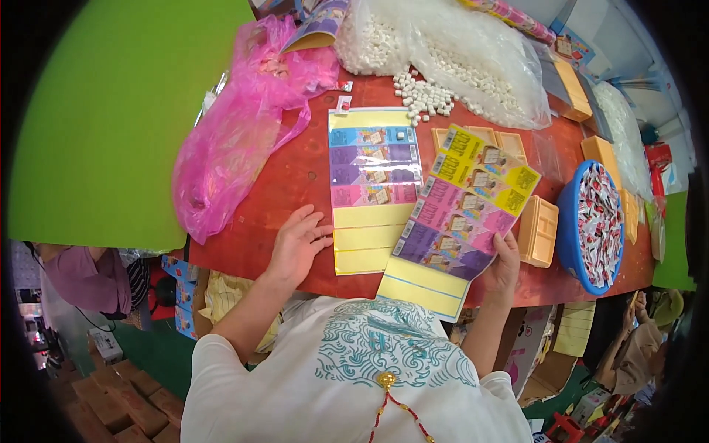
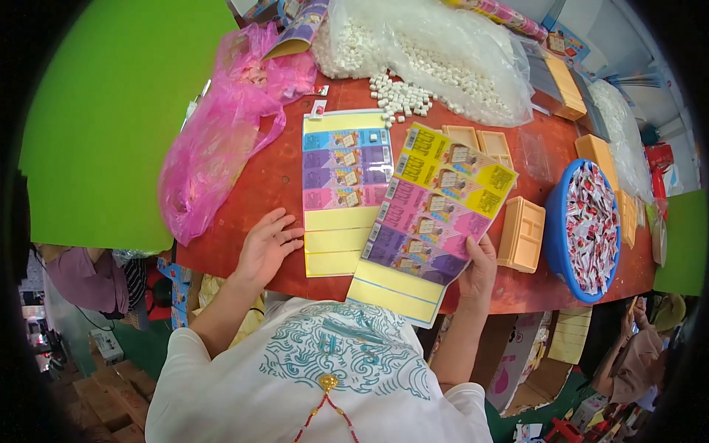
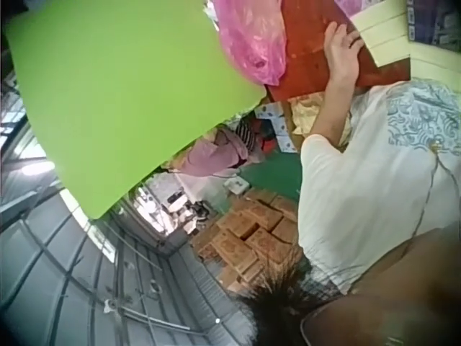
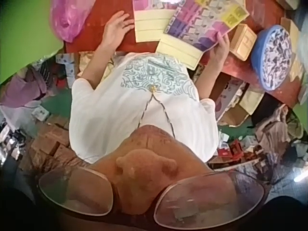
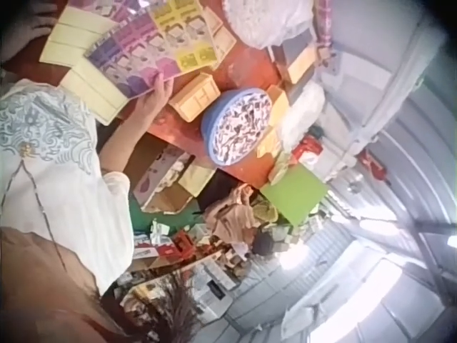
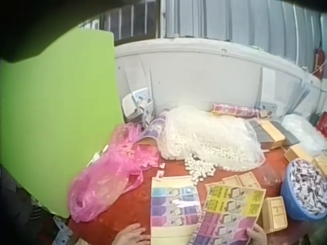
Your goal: Sorting small white cubic items and placing them into compartmentalized yellow trays for packaging.
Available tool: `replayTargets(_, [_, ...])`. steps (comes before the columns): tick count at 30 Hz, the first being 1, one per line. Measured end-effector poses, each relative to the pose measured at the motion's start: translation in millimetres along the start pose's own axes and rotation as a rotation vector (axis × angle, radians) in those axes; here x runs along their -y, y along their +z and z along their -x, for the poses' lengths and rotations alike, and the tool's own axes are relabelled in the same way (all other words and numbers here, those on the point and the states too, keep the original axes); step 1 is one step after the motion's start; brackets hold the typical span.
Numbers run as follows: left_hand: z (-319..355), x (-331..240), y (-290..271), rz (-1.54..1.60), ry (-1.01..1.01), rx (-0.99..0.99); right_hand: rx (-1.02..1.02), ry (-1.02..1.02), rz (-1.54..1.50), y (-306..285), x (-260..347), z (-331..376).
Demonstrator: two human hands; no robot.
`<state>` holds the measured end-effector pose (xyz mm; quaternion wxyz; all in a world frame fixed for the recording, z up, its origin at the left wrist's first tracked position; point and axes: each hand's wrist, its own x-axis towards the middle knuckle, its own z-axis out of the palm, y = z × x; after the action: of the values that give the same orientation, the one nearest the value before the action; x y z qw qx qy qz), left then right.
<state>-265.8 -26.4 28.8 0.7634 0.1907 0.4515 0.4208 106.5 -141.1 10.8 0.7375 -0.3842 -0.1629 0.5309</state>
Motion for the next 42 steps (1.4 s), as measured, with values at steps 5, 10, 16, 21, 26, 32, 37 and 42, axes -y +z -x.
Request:
replayTargets(5, [-14, -5, 2, -0.045, -0.091, 0.051, -0.041, 0.027, -0.04, -4, -12, 0])
replayTargets(10, [-33, -11, 7, -0.048, -0.194, 0.161, -0.04, 0.024, -0.055, -12, -14, 4])
replayTargets(16, [-62, -12, 18, -0.012, -0.38, 0.42, -0.016, 0.01, -0.09, -21, -19, 0])
replayTargets(21, [-81, -15, 37, -0.39, -0.261, 0.453, -0.003, 0.036, -0.104, -22, -21, -1])
replayTargets(26, [-67, -14, 59, -0.576, 0.125, 0.065, -0.002, 0.038, -0.148, -20, -21, 1])
replayTargets(32, [-59, -15, 65, -0.356, 0.044, 0.039, 0.025, 0.057, -0.173, -18, -17, 0])
replayTargets(37, [-65, -11, 58, -0.352, 0.026, 0.044, 0.043, 0.049, -0.172, -26, -21, -1])
replayTargets(42, [-62, -4, 63, -0.379, 0.085, 0.001, 0.033, 0.056, -0.168, -22, -21, -1])
